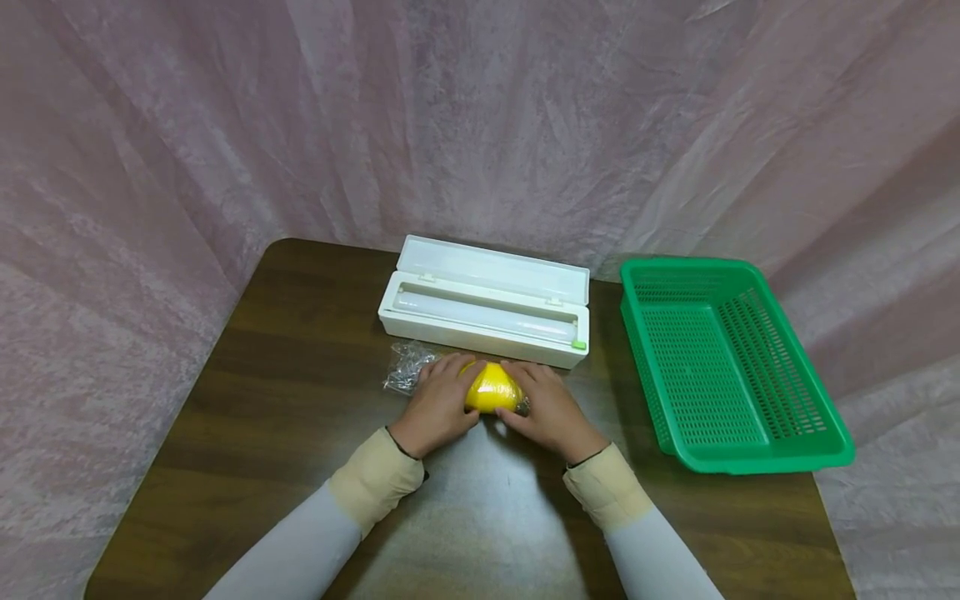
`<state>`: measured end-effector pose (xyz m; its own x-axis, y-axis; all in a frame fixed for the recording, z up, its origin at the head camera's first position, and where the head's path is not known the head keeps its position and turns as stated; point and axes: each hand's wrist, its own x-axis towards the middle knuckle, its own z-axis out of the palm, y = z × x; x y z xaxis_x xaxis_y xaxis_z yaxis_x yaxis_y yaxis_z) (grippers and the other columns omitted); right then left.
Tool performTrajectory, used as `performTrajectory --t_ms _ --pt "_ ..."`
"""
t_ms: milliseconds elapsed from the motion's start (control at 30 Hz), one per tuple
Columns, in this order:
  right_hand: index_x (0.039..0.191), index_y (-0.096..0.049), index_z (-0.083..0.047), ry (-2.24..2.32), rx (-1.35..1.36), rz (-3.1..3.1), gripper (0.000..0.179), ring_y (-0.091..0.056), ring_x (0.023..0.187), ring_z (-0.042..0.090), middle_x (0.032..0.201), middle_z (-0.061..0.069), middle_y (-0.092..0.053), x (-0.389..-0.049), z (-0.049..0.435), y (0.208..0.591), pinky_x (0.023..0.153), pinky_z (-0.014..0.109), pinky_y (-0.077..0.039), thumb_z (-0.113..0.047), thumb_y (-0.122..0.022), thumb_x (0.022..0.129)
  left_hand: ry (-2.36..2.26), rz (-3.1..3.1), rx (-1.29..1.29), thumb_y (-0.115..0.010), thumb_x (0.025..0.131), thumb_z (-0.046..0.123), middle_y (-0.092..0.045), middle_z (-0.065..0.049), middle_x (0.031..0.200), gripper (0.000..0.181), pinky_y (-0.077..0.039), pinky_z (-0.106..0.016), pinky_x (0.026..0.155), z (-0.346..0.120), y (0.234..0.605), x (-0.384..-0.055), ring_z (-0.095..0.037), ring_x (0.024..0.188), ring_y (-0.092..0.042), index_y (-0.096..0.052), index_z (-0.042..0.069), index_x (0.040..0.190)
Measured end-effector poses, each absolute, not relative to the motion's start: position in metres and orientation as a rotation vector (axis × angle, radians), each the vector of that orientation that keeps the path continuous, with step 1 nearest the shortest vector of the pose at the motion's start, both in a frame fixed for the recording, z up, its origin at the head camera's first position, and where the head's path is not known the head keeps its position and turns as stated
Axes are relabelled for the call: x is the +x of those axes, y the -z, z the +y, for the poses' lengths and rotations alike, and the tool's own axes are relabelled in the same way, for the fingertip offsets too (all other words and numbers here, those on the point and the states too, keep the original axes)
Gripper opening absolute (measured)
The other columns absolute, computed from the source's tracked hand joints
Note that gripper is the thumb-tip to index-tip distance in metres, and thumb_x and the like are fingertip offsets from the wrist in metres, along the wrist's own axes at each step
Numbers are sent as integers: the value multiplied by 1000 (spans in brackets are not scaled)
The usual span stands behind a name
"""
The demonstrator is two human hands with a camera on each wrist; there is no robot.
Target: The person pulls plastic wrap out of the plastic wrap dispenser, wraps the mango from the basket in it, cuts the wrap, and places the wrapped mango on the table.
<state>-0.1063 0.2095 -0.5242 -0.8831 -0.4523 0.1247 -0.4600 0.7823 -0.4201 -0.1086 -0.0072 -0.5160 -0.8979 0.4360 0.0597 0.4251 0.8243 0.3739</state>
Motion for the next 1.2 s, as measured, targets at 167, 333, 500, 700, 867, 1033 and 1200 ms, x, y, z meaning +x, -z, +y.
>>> performTrajectory --t_ms 167,333,500,700,867,1033,1200 --pt "148 -50 -9 -736 770 -2918 72 -56 126 32 140 11 -59 -103 209 523 108 50 -45 -37 -78 88 -586 2985 708 -85 77 25 -52 -11 146 78 -29 -65 115 -4 517 -108 -33 140 -44 -50 14 147" --pt "147 -52 -10 -733 812 -2883 69 -54 127 31 142 9 -58 -101 209 525 109 53 -43 -35 -78 88 -546 2960 725 -88 75 29 -44 -13 154 89 -19 -71 118 1 521 -111 -34 149 -34 -45 19 152" --pt "146 -52 -9 -734 846 -2840 68 -53 128 31 143 8 -57 -98 208 526 109 55 -42 -30 -79 87 -500 2939 739 -88 76 33 -41 -13 157 95 -15 -72 118 2 524 -113 -35 151 -30 -38 20 156" --pt "146 -53 -10 -780 851 -2791 68 -52 129 33 144 9 -57 -95 210 524 110 55 -41 -29 -79 87 -499 2966 778 -89 73 33 -56 -11 140 90 -19 -73 116 2 525 -113 -31 136 -48 -45 19 151" --pt "145 -53 -7 -935 680 -2688 61 -53 128 36 141 13 -59 -94 221 523 107 59 -40 -26 -74 90 -531 2962 776 -90 71 33 -58 -12 136 91 -22 -71 116 -1 524 -113 -31 129 -53 -46 19 149" --pt "147 -48 -4 -1207 390 -2623 55 -48 133 37 144 18 -53 -91 237 523 109 56 -39 -18 -67 97 -603 2953 764 -90 71 34 -58 -12 137 94 -23 -69 117 -5 517 -112 -32 129 -54 -43 18 151" --pt "154 -35 -3 -1580 160 -2606 58 -46 138 39 150 22 -46 -85 239 522 111 56 -39 -22 -57 104 -656 2970 745 -89 72 38 -57 -11 137 93 -24 -67 117 -9 512 -111 -32 129 -54 -44 16 151"
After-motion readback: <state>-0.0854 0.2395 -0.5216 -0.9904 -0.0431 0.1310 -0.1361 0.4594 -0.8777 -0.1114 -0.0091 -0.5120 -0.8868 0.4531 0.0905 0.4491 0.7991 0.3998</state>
